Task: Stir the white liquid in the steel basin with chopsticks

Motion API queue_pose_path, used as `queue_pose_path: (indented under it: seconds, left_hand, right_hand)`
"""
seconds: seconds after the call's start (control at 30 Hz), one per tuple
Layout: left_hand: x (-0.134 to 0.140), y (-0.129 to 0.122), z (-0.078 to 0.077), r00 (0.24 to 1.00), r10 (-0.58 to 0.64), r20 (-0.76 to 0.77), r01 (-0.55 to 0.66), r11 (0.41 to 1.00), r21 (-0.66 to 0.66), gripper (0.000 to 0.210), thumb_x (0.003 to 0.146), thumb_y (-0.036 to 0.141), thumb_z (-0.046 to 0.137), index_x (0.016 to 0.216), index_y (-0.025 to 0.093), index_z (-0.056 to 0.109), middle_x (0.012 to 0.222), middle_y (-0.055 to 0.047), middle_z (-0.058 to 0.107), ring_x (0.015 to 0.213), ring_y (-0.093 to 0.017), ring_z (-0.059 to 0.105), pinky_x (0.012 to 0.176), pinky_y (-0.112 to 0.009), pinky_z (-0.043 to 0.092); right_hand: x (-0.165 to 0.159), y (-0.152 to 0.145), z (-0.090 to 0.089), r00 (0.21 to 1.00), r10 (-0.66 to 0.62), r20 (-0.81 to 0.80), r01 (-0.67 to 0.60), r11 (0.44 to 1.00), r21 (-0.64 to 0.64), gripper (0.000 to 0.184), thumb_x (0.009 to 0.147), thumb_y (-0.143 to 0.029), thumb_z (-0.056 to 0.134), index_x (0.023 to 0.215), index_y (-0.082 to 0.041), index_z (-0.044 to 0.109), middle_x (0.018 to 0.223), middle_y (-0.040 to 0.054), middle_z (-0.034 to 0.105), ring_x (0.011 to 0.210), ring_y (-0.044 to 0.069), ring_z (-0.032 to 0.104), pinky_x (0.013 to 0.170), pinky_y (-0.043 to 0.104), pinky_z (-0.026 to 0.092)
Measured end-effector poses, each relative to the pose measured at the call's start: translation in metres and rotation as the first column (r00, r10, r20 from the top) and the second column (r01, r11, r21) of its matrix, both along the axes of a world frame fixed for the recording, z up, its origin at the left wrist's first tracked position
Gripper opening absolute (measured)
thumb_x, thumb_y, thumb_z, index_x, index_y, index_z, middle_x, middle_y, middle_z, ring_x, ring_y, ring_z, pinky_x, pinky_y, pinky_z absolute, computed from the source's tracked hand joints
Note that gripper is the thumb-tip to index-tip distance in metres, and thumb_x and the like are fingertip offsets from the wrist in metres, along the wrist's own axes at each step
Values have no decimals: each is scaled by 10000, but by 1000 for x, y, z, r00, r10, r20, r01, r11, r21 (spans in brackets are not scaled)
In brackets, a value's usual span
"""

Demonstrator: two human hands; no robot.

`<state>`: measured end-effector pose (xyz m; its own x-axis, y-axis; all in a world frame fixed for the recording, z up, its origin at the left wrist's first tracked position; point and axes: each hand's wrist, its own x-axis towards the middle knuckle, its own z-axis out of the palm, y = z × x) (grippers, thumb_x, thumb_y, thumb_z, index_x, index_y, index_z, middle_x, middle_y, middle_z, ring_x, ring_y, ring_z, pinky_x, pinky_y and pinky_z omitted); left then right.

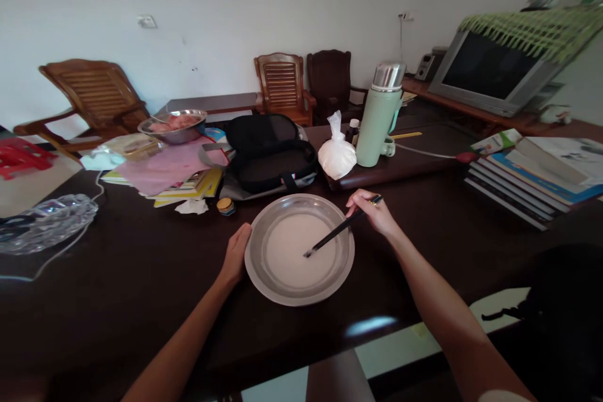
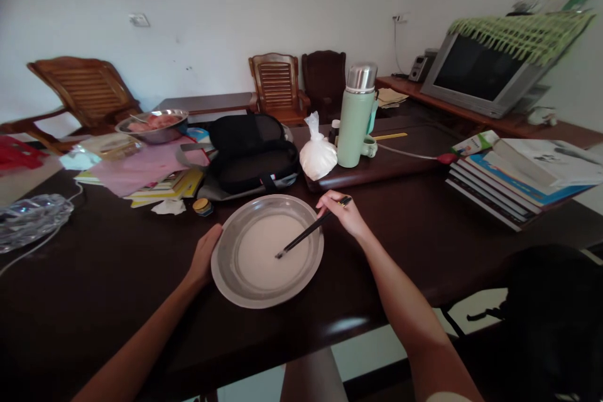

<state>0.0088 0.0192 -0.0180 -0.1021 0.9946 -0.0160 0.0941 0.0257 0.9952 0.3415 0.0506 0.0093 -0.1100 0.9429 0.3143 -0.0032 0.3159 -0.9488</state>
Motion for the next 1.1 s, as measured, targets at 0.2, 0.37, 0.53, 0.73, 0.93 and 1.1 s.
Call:
queue_pose_path:
  seconds: [0.2, 0.37, 0.53, 0.73, 0.93, 1.1]
  left_hand:
    - [0, 0, 1, 1000, -11, -4, 11, 1000, -5, 480, 782, 619, 588, 607, 217, 392, 607, 55, 368, 573, -125, 328, 500, -236, 310]
    - [1, 1, 1, 1000, -12, 6, 12, 1000, 4, 473, 771, 618, 602, 612, 215, 412, 603, 55, 377, 582, -128, 318, 503, -239, 304]
    - [2, 1, 2, 1000, -15, 2, 15, 1000, 18, 486, 767, 634, 585, 602, 217, 395, 602, 54, 372, 583, -128, 318, 513, -245, 307]
    - [3, 0, 5, 999, -12, -40, 13, 999, 36, 452, 782, 602, 556, 605, 222, 384, 610, 53, 365, 591, -132, 318, 532, -255, 311]
    - [5, -2, 7, 997, 3, -71, 0, 999, 36, 442, 789, 597, 534, 608, 223, 383, 619, 47, 377, 608, -137, 335, 552, -259, 324]
    - [5, -3, 8, 998, 6, -63, -5, 1000, 23, 454, 789, 616, 527, 611, 224, 384, 615, 49, 372, 593, -136, 329, 535, -257, 319]
  right_hand:
    - [7, 4, -3, 997, -71, 0, 71, 996, 61, 358, 841, -535, 645, 731, -199, 701, 622, 3, 697, 599, 171, 676, 659, 291, 494]
    - [7, 4, -4, 1000, 10, 23, -10, 1000, 11, 348, 834, -539, 654, 768, -202, 713, 629, 4, 709, 605, 176, 682, 664, 291, 491]
    - [10, 6, -6, 997, -71, 19, 70, 997, 43, 355, 838, -546, 645, 742, -209, 701, 613, -1, 694, 601, 182, 679, 667, 301, 489]
    - [14, 7, -7, 999, -40, 28, 39, 998, 46, 313, 835, -513, 667, 770, -211, 716, 659, 7, 716, 646, 188, 697, 687, 301, 496]
    - [11, 7, -7, 1000, -26, 5, 26, 1000, 13, 336, 826, -533, 667, 762, -206, 714, 606, 2, 700, 582, 182, 677, 643, 302, 494]
    - [11, 6, -8, 998, -61, -16, 62, 997, 41, 317, 837, -510, 667, 747, -209, 710, 634, 1, 707, 606, 174, 679, 662, 294, 489]
